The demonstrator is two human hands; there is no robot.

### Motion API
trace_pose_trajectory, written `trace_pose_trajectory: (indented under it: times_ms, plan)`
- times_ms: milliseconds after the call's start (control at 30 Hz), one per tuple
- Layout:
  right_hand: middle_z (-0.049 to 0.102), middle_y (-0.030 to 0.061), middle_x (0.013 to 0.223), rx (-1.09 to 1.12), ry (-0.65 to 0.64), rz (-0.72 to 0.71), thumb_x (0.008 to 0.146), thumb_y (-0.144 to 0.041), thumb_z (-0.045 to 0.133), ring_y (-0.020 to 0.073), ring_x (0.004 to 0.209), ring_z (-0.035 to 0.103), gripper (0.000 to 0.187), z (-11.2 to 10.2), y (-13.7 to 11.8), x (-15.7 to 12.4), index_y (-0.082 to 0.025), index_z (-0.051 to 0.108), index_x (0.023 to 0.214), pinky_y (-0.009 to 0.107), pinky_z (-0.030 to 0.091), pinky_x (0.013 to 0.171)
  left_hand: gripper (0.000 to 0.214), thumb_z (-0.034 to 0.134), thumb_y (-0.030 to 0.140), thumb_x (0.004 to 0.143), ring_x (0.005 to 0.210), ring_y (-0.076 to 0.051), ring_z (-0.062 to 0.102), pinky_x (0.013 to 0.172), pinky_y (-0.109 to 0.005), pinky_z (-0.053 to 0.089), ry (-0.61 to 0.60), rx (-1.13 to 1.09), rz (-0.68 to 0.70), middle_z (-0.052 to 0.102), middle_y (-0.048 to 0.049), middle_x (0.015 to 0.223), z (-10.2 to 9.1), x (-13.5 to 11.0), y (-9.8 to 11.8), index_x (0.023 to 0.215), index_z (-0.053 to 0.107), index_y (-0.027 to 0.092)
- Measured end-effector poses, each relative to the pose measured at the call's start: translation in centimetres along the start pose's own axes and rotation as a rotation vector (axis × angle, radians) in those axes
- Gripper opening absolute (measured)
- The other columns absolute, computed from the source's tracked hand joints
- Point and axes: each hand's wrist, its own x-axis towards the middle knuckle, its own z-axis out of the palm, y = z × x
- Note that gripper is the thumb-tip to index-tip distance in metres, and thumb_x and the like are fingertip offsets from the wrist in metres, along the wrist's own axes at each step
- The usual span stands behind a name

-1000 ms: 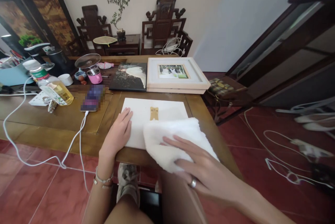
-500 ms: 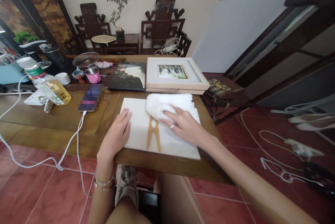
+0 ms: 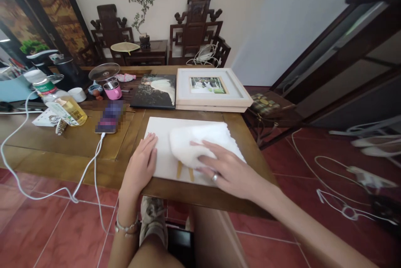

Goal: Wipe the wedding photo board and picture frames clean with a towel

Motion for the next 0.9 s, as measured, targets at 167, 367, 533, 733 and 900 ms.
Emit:
trace_pose_trajectory:
  times_ms: [167,367,533,733,900]
  plan:
    - [0.066,0.0154,0.092,-0.053,0.012,0.228,0.097,-0.031,0.037,0.0300,0.089,0.064,0.033,0.9,3.3,2.2,-0.016,0.065,0.088,0.044,0.053,0.075,0.039,0.037,0.023,0.097,0.137,-0.021,0.040,0.117,-0.044,0.028,0.007,-0.030,-0.011,0.051,-0.0133,0.141,0.0,-0.1,-0.2,0.131,0.053,0.012]
    - [0.066,0.0165,0.106,-0.043,0.082,0.207,0.094,-0.021,0.040,0.0312,0.115,0.056,0.025,1.8,1.2,2.3,-0.016,0.064,0.091,0.049,0.048,0.092,0.039,0.037,0.024,0.097,0.137,-0.020,0.039,0.117,-0.043,0.028,0.003,-0.038,-0.037,0.050,-0.0137,0.142,0.1,-0.1,-0.1,0.131,0.053,0.012]
    - [0.062,0.0168,0.125,0.082,0.051,0.001,0.089,-0.016,0.046,0.0293,0.130,0.046,0.020,1.6,-4.4,-0.1,-0.017,0.066,0.093,0.054,0.037,0.106,0.039,0.038,0.022,0.096,0.137,-0.021,0.040,0.117,-0.045,0.028,-0.003,-0.041,-0.034,0.050,-0.0138,0.142,0.1,-0.1,-0.2,0.131,0.053,0.013]
    - [0.063,0.0156,0.125,0.152,-0.008,-0.057,0.089,-0.017,0.048,0.0268,0.128,0.048,0.018,1.4,-5.8,0.0,-0.017,0.066,0.091,0.050,0.039,0.106,0.040,0.037,0.016,0.095,0.138,-0.020,0.038,0.117,-0.042,0.028,-0.017,-0.060,-0.030,0.049,-0.0144,0.143,0.0,-0.1,-0.3,0.131,0.053,0.012]
    - [0.064,0.0178,0.114,0.058,-0.008,0.095,0.093,-0.022,0.044,0.0281,0.113,0.057,0.023,1.9,-1.2,3.2,-0.016,0.065,0.096,0.047,0.047,0.093,0.039,0.036,0.022,0.096,0.136,-0.021,0.041,0.116,-0.043,0.030,0.014,-0.055,-0.026,0.051,-0.0145,0.141,0.0,-0.1,-0.1,0.129,0.054,0.012]
